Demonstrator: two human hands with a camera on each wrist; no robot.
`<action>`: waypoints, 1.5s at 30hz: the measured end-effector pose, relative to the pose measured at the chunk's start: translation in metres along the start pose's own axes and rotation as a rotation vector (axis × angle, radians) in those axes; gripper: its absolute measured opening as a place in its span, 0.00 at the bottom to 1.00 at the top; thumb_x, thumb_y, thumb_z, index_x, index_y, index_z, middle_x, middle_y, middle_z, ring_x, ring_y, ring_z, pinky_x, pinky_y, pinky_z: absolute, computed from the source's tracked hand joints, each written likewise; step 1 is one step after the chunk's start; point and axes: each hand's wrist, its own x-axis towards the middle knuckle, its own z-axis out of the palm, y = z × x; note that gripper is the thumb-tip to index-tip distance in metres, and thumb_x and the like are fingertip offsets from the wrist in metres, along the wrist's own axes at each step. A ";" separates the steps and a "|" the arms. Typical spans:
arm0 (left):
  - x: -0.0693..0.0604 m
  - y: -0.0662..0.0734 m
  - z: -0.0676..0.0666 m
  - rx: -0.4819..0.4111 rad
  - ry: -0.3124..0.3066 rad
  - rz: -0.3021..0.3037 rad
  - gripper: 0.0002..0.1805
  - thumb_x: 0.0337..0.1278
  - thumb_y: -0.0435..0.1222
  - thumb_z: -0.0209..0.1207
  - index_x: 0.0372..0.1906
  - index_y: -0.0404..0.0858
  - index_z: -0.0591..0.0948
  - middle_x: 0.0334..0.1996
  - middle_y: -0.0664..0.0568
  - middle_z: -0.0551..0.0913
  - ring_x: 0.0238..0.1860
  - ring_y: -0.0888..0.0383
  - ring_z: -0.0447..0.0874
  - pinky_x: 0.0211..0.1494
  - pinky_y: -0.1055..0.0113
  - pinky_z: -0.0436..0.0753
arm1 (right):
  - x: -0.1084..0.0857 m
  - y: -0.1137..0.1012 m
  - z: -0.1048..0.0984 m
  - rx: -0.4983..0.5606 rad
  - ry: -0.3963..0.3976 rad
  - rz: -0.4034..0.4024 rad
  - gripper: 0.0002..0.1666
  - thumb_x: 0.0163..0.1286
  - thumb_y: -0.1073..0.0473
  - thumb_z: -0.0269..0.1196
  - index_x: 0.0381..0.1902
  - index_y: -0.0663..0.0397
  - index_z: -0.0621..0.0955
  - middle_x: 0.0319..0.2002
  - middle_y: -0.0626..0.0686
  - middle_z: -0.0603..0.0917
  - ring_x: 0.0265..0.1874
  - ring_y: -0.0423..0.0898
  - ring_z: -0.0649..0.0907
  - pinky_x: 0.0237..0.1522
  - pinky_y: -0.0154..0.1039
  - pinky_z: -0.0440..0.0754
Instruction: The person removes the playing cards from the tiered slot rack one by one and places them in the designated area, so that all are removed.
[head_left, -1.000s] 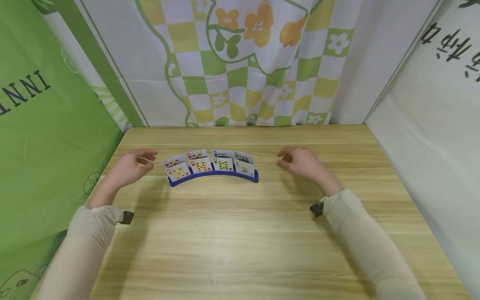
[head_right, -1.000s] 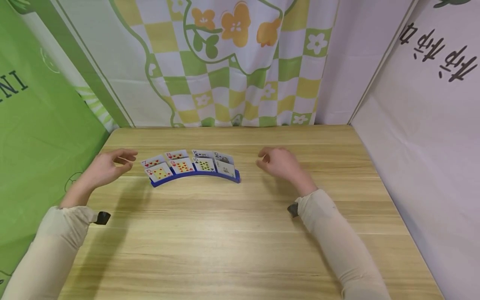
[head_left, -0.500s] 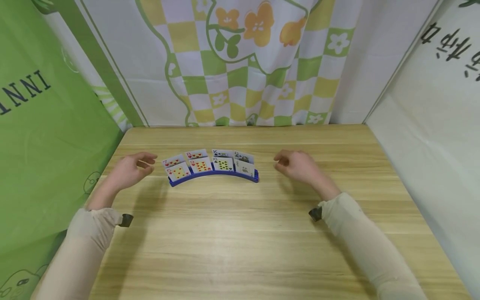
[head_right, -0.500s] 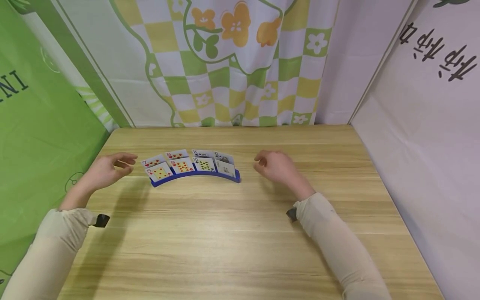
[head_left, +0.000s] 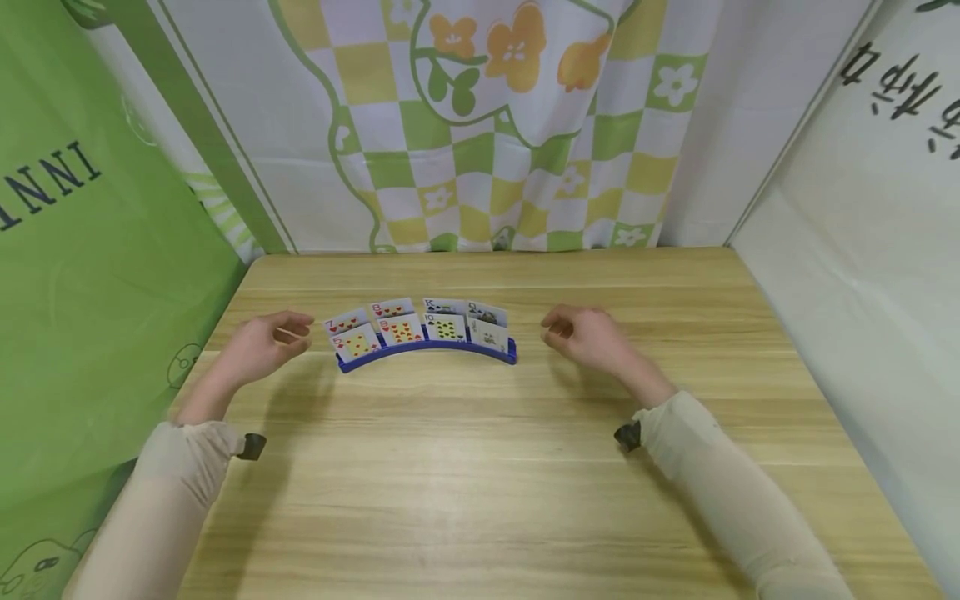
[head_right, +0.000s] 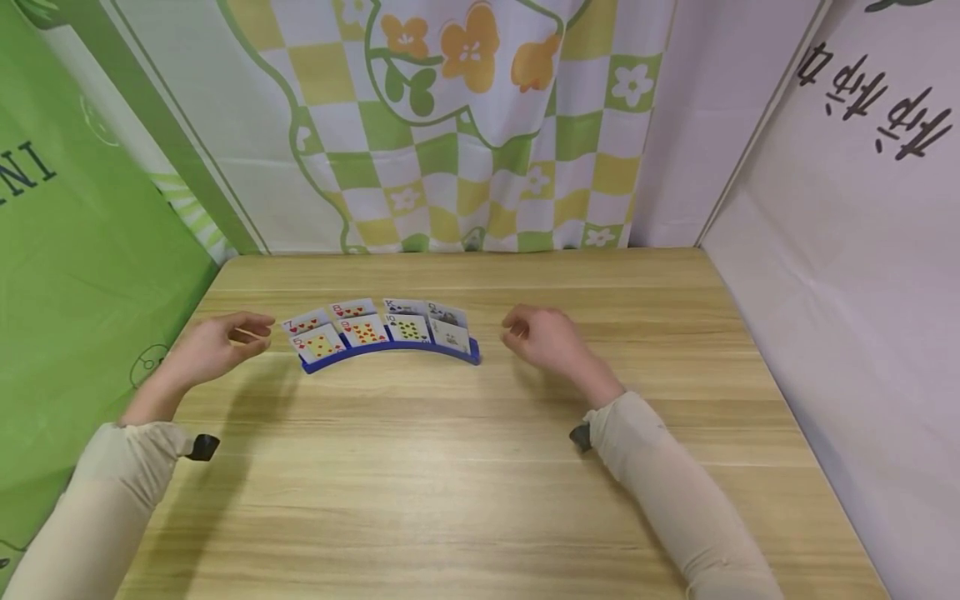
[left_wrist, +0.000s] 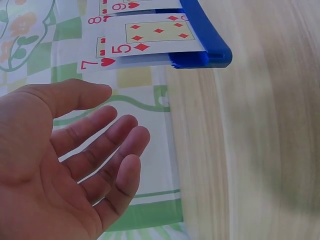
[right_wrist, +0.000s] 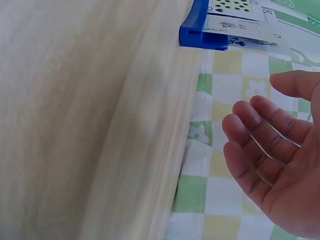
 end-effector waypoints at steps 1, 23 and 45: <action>-0.001 -0.001 0.001 -0.004 0.000 -0.004 0.23 0.69 0.39 0.58 0.64 0.35 0.75 0.56 0.35 0.82 0.53 0.39 0.83 0.52 0.46 0.83 | 0.000 -0.001 0.001 0.009 0.001 0.002 0.18 0.71 0.51 0.61 0.51 0.57 0.83 0.39 0.53 0.88 0.39 0.49 0.85 0.46 0.48 0.83; -0.005 -0.009 0.017 -0.053 0.007 -0.039 0.23 0.67 0.38 0.60 0.62 0.31 0.76 0.51 0.34 0.84 0.49 0.38 0.85 0.50 0.49 0.84 | -0.001 -0.009 0.014 0.069 0.067 0.010 0.13 0.71 0.52 0.61 0.48 0.52 0.84 0.37 0.50 0.88 0.36 0.46 0.84 0.41 0.45 0.82; -0.009 -0.016 0.041 -0.099 0.005 -0.092 0.21 0.66 0.38 0.60 0.59 0.31 0.78 0.50 0.35 0.85 0.49 0.39 0.86 0.49 0.53 0.85 | 0.000 -0.023 0.029 0.136 0.135 0.002 0.09 0.70 0.55 0.63 0.44 0.52 0.84 0.36 0.51 0.88 0.35 0.46 0.85 0.39 0.43 0.83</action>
